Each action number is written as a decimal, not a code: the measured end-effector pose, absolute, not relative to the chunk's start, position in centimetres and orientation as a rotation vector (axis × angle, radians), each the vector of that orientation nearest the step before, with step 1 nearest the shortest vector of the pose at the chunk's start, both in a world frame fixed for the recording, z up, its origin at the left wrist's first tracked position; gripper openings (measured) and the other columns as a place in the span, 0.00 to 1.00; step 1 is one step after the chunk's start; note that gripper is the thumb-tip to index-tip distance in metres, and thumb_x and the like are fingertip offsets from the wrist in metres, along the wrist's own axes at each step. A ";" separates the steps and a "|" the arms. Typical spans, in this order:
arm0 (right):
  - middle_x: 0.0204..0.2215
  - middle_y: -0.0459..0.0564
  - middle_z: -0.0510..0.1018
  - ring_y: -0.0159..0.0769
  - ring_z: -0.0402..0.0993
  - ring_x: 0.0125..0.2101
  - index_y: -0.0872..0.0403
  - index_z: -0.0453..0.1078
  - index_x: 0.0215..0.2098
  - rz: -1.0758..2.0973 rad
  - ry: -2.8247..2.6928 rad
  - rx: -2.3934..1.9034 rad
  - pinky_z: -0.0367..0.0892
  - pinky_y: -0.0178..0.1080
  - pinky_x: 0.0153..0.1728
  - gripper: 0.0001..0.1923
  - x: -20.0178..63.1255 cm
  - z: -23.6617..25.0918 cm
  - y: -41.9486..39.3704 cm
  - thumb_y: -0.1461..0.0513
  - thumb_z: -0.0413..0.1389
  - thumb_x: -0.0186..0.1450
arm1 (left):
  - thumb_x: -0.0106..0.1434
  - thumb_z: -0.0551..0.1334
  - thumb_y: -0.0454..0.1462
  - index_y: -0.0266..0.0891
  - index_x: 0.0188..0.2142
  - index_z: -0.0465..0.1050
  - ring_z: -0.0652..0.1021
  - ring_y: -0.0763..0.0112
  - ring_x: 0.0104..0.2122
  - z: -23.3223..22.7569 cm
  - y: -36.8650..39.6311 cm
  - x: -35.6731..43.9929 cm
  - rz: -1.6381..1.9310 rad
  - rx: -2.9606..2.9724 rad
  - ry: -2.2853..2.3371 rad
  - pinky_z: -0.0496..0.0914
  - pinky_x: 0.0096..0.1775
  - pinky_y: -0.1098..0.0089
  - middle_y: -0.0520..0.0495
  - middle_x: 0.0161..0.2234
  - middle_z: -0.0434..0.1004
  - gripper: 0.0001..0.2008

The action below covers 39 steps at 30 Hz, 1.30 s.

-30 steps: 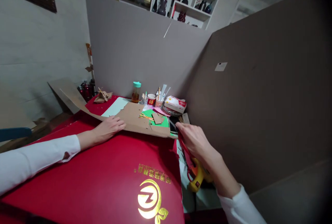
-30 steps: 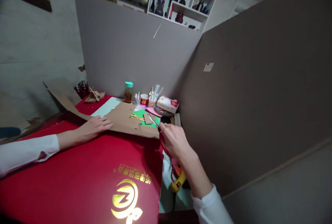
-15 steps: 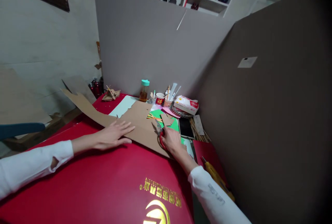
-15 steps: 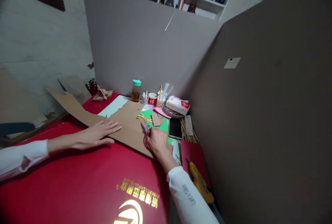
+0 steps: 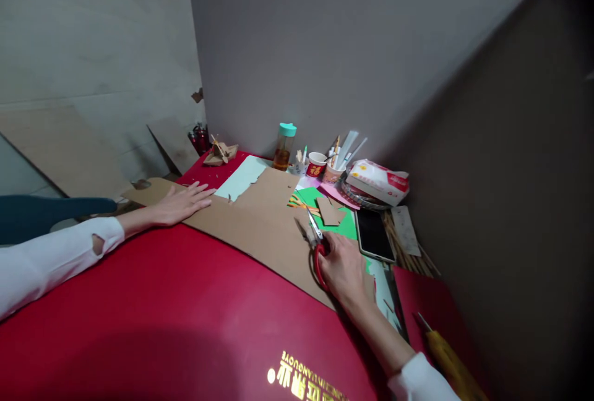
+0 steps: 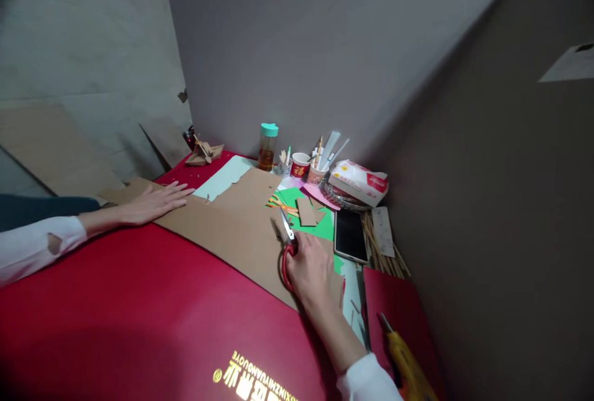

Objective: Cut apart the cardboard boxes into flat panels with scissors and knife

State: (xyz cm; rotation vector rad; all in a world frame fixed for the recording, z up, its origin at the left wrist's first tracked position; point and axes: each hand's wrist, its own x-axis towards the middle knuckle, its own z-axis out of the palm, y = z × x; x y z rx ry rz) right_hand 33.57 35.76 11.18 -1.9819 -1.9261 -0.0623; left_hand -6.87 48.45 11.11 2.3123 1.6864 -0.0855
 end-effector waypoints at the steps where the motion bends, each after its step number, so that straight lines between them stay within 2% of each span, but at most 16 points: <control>1: 0.43 0.53 0.82 0.45 0.75 0.46 0.53 0.76 0.48 -0.066 -1.921 -1.984 0.58 0.38 0.38 0.12 33.6 11.2 35.8 0.63 0.55 0.69 | 0.71 0.35 0.54 0.41 0.74 0.42 0.38 0.49 0.73 11.0 48.5 -7.0 -0.076 2.318 1.697 0.31 0.65 0.33 0.43 0.75 0.38 0.37; 3: 0.43 0.54 0.83 0.45 0.76 0.45 0.53 0.77 0.47 -0.073 -1.927 -1.985 0.57 0.38 0.37 0.12 33.4 11.2 35.8 0.64 0.55 0.68 | 0.71 0.36 0.53 0.42 0.74 0.43 0.40 0.48 0.73 11.1 48.4 -7.2 -0.072 2.337 1.711 0.33 0.65 0.32 0.43 0.75 0.39 0.36; 6: 0.41 0.54 0.83 0.45 0.76 0.43 0.54 0.77 0.44 -0.086 -1.962 -1.979 0.57 0.39 0.37 0.11 33.1 11.4 35.8 0.65 0.54 0.68 | 0.73 0.35 0.51 0.40 0.73 0.46 0.43 0.45 0.73 11.3 48.3 -6.3 -0.088 2.383 1.720 0.35 0.65 0.31 0.36 0.74 0.43 0.35; 10: 0.42 0.55 0.82 0.46 0.76 0.43 0.54 0.77 0.42 -0.114 -1.978 -1.998 0.57 0.40 0.36 0.11 32.7 11.8 35.8 0.64 0.52 0.68 | 0.74 0.37 0.50 0.44 0.73 0.49 0.51 0.48 0.72 11.2 48.4 -2.1 -0.113 2.521 1.535 0.42 0.68 0.41 0.36 0.73 0.49 0.32; 13: 0.44 0.55 0.82 0.45 0.75 0.45 0.54 0.76 0.42 -0.117 -1.984 -2.018 0.58 0.39 0.36 0.10 32.5 11.9 35.8 0.63 0.52 0.68 | 0.72 0.38 0.55 0.47 0.73 0.48 0.53 0.43 0.71 10.8 48.1 1.8 -0.091 2.591 1.420 0.49 0.67 0.44 0.34 0.71 0.54 0.35; 16: 0.44 0.53 0.82 0.44 0.75 0.45 0.52 0.75 0.42 -0.106 -1.980 -2.032 0.58 0.39 0.36 0.10 32.5 11.7 35.8 0.62 0.52 0.68 | 0.72 0.35 0.55 0.46 0.73 0.45 0.47 0.41 0.72 10.2 47.5 3.3 -0.054 2.613 1.394 0.46 0.66 0.39 0.34 0.74 0.44 0.36; 18: 0.46 0.53 0.81 0.44 0.75 0.46 0.51 0.74 0.43 -0.096 -1.974 -2.033 0.59 0.39 0.36 0.10 32.6 11.4 35.8 0.62 0.51 0.69 | 0.72 0.33 0.55 0.47 0.74 0.44 0.43 0.46 0.73 9.5 47.4 3.0 0.031 2.624 1.386 0.42 0.67 0.38 0.39 0.75 0.36 0.35; 20: 0.48 0.53 0.81 0.44 0.75 0.47 0.51 0.73 0.45 -0.082 -1.975 -2.026 0.60 0.38 0.37 0.11 32.6 11.2 35.8 0.61 0.50 0.70 | 0.72 0.32 0.54 0.48 0.74 0.43 0.42 0.50 0.73 8.7 47.5 2.4 0.113 2.642 1.374 0.39 0.68 0.40 0.42 0.75 0.35 0.35; 22: 0.47 0.53 0.80 0.44 0.75 0.47 0.51 0.73 0.46 -0.071 -1.979 -2.020 0.62 0.39 0.38 0.11 32.6 11.2 35.8 0.61 0.50 0.70 | 0.73 0.33 0.53 0.48 0.73 0.45 0.45 0.52 0.73 8.0 47.9 1.8 0.204 2.679 1.321 0.39 0.68 0.41 0.44 0.75 0.40 0.34; 24: 0.46 0.52 0.80 0.43 0.75 0.46 0.52 0.73 0.46 -0.067 -1.982 -2.019 0.64 0.39 0.40 0.10 32.5 11.3 35.7 0.61 0.51 0.71 | 0.73 0.35 0.51 0.45 0.72 0.53 0.51 0.52 0.72 7.5 48.3 1.7 0.306 2.736 1.218 0.42 0.68 0.42 0.43 0.73 0.49 0.33; 27: 0.46 0.52 0.79 0.41 0.76 0.45 0.54 0.73 0.46 -0.074 -1.975 -2.032 0.70 0.43 0.44 0.10 32.2 11.6 35.7 0.59 0.53 0.73 | 0.72 0.40 0.49 0.39 0.62 0.70 0.63 0.49 0.67 7.8 48.7 2.4 0.388 2.835 1.080 0.55 0.66 0.46 0.36 0.65 0.67 0.32; 29: 0.46 0.52 0.79 0.40 0.76 0.44 0.55 0.73 0.47 -0.077 -1.965 -2.051 0.72 0.46 0.46 0.11 32.1 11.8 35.8 0.57 0.56 0.73 | 0.72 0.41 0.47 0.39 0.54 0.76 0.69 0.48 0.61 8.6 48.6 3.3 0.408 2.894 1.023 0.62 0.62 0.47 0.34 0.59 0.74 0.29; 34: 0.47 0.52 0.78 0.40 0.77 0.45 0.55 0.73 0.50 -0.041 -1.950 -2.108 0.74 0.48 0.47 0.13 31.9 12.6 35.6 0.56 0.57 0.73 | 0.71 0.46 0.47 0.38 0.40 0.76 0.75 0.53 0.45 10.4 47.7 6.3 0.375 2.940 1.009 0.70 0.49 0.54 0.35 0.44 0.77 0.23; 39: 0.50 0.53 0.77 0.42 0.77 0.46 0.55 0.72 0.52 0.024 -1.955 -2.156 0.75 0.49 0.48 0.14 31.6 14.2 35.2 0.56 0.58 0.73 | 0.69 0.50 0.53 0.38 0.41 0.73 0.76 0.51 0.45 11.2 47.4 8.4 0.324 2.905 1.106 0.70 0.47 0.55 0.36 0.43 0.76 0.23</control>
